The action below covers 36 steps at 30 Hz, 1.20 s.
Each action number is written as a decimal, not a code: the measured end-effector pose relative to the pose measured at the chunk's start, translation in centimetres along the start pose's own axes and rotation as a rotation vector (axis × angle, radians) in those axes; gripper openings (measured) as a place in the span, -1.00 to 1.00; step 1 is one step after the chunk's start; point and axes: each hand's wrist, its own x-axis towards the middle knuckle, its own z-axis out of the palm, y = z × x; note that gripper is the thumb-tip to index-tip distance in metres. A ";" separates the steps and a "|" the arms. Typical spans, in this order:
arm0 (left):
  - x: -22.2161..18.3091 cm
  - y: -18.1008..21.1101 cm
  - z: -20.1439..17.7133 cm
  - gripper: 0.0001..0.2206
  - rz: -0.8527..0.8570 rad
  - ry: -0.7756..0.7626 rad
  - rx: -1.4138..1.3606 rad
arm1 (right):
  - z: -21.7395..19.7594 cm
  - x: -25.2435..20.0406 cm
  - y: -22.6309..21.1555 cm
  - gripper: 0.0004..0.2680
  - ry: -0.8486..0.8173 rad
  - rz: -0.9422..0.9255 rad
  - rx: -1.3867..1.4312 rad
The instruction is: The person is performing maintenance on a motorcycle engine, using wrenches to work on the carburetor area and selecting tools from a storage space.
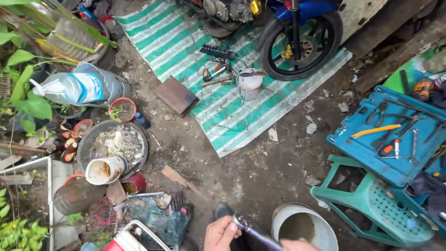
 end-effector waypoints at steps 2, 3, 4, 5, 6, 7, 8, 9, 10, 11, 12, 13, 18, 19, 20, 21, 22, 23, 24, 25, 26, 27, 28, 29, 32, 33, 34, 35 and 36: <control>2.8 4.7 -1.7 -0.63 0.117 -0.079 0.044 | -7.8 -6.8 -6.4 -0.85 -0.009 -0.053 0.043; 4.4 7.1 -2.2 -0.56 0.248 -0.147 0.094 | -11.3 -12.8 -9.0 -0.84 -0.009 -0.119 0.079; 6.0 7.5 -2.3 -0.56 0.246 -0.155 0.089 | -12.1 -11.1 -7.9 -0.84 -0.008 -0.111 0.086; 7.8 8.0 -2.6 -0.57 0.260 -0.289 0.090 | -12.9 -9.2 -6.9 -0.79 0.057 -0.234 0.064; 9.7 8.4 -2.8 -0.59 0.274 -0.422 0.091 | -13.8 -7.3 -5.9 -0.70 0.123 -0.356 0.042; 11.6 8.0 -3.0 -0.59 0.275 -0.430 0.090 | -14.9 -7.7 -7.1 -0.70 0.126 -0.352 0.049; 13.7 7.7 -3.2 -0.59 0.303 -0.416 0.144 | -16.0 -8.0 -8.3 -0.79 0.002 -0.288 0.376; 15.8 7.2 -3.5 -0.60 0.333 -0.399 0.197 | -17.2 -8.3 -9.5 -0.82 -0.120 -0.219 0.702; 17.8 7.6 -4.2 -0.60 0.336 -0.405 0.196 | -17.1 -5.3 -9.5 -0.82 -0.116 -0.218 0.707; 20.2 8.0 -4.8 -0.65 0.306 -0.366 0.207 | -17.3 -2.1 -9.4 -0.99 -0.034 -0.142 0.404; 22.7 8.3 -5.3 -0.70 0.277 -0.327 0.217 | -17.7 1.3 -9.3 -0.84 0.045 -0.063 0.102; 25.1 8.0 -6.3 -0.70 0.274 -0.325 0.218 | -20.0 0.6 -11.4 -0.84 0.042 -0.064 0.100; 40.2 6.9 -11.3 -0.55 0.135 -0.204 0.389 | -31.2 8.5 -18.1 -0.68 0.156 -0.587 0.394; 44.5 6.4 -12.2 -0.55 0.135 -0.207 0.392 | -34.5 10.8 -20.0 -0.68 0.157 -0.588 0.397; 48.7 5.9 -13.1 -0.63 0.088 -0.148 0.383 | -37.6 13.0 -22.0 -0.77 0.263 -0.605 0.377; 49.9 5.2 -13.4 -0.67 0.004 -0.099 0.360 | -38.6 13.6 -22.8 -0.84 0.341 -0.592 0.359; 51.4 7.8 -13.3 -0.67 -0.032 -0.111 0.349 | -40.9 11.0 -23.9 -0.84 0.312 -0.565 0.367; 54.9 10.6 -14.0 -0.72 -0.057 -0.111 0.376 | -44.6 9.8 -26.3 -0.79 0.180 -0.510 0.450; 58.3 13.4 -14.8 -0.71 -0.083 -0.110 0.403 | -48.1 8.3 -28.6 -0.66 0.048 -0.452 0.533; 60.5 14.5 -14.8 -0.71 -0.091 -0.116 0.400 | -49.9 8.7 -28.9 -0.66 0.043 -0.444 0.536; 62.6 15.5 -14.8 -0.71 -0.029 -0.107 0.304 | -51.4 9.1 -29.3 -0.65 -0.130 -0.515 0.721; 65.1 16.4 -14.9 -0.70 0.039 -0.094 0.207 | -53.3 9.8 -29.8 -0.63 -0.302 -0.587 0.901; 66.9 16.7 -15.1 -0.70 0.039 -0.094 0.204 | -54.7 9.2 -30.9 -0.63 -0.301 -0.584 0.900; 69.3 17.1 -15.3 -0.71 0.007 -0.136 0.175 | -56.4 8.9 -32.2 -0.65 -0.265 -0.480 0.976; 77.1 18.5 -15.9 -0.72 -0.051 -0.229 0.147 | -59.5 12.4 -34.5 -0.73 -0.131 -0.335 1.058; 79.9 19.0 -16.2 -0.72 -0.073 -0.280 0.153 | -59.9 14.3 -35.2 -0.78 -0.032 -0.301 1.062; 82.5 18.0 -16.5 -0.72 -0.079 -0.299 0.154 | -61.8 13.0 -37.5 -0.78 -0.028 -0.291 1.080; 85.8 17.2 -17.1 -0.73 -0.194 -0.375 0.154 | -64.0 12.1 -40.2 -0.75 0.136 -0.133 1.014; 89.3 16.4 -17.6 -0.64 -0.311 -0.450 0.156 | -66.4 11.2 -43.0 -0.72 0.294 0.028 0.939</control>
